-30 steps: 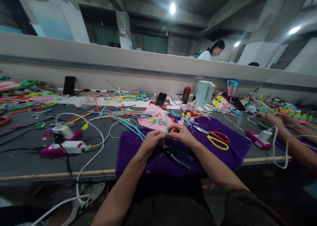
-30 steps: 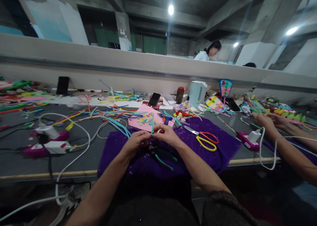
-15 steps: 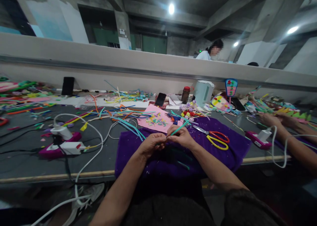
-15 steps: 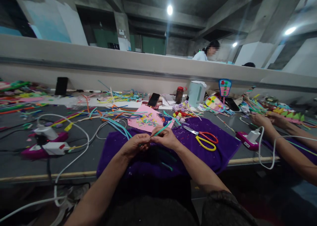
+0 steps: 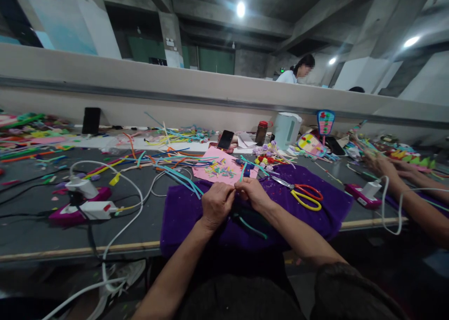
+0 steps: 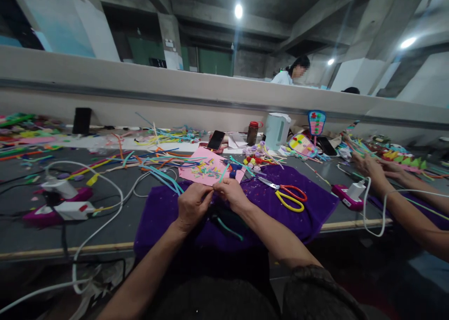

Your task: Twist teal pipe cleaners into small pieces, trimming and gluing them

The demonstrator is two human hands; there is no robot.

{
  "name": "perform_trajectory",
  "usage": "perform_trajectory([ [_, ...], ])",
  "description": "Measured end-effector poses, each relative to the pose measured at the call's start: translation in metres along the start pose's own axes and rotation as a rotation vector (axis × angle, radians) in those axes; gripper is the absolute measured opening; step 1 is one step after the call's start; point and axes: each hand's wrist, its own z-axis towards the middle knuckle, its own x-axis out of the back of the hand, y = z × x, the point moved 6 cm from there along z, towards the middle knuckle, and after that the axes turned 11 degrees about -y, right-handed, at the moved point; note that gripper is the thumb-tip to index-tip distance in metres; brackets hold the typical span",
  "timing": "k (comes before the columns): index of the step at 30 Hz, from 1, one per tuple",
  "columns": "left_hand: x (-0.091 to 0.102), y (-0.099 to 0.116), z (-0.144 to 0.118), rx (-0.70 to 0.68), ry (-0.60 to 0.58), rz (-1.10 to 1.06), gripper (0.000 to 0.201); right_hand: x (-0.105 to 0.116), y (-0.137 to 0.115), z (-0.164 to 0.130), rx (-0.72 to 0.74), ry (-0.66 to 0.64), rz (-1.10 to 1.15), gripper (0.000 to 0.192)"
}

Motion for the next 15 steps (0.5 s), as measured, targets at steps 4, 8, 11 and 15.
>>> perform_trajectory([
  [4,0.001,-0.007,0.001,0.056,0.015,-0.076,0.013,-0.002,0.0,-0.001,-0.034,-0.072,-0.031,0.024],
  [8,-0.007,-0.033,0.003,0.309,-0.096,-0.539,0.02,0.011,-0.024,-0.011,0.166,0.022,-0.411,0.03],
  [11,-0.018,-0.043,0.001,0.45,-0.225,-0.844,0.02,0.015,-0.052,-0.024,0.506,0.113,-0.75,0.016],
  [15,-0.025,-0.046,-0.001,0.516,-0.31,-0.972,0.016,0.0,-0.059,-0.031,0.722,-0.074,-1.041,0.018],
])
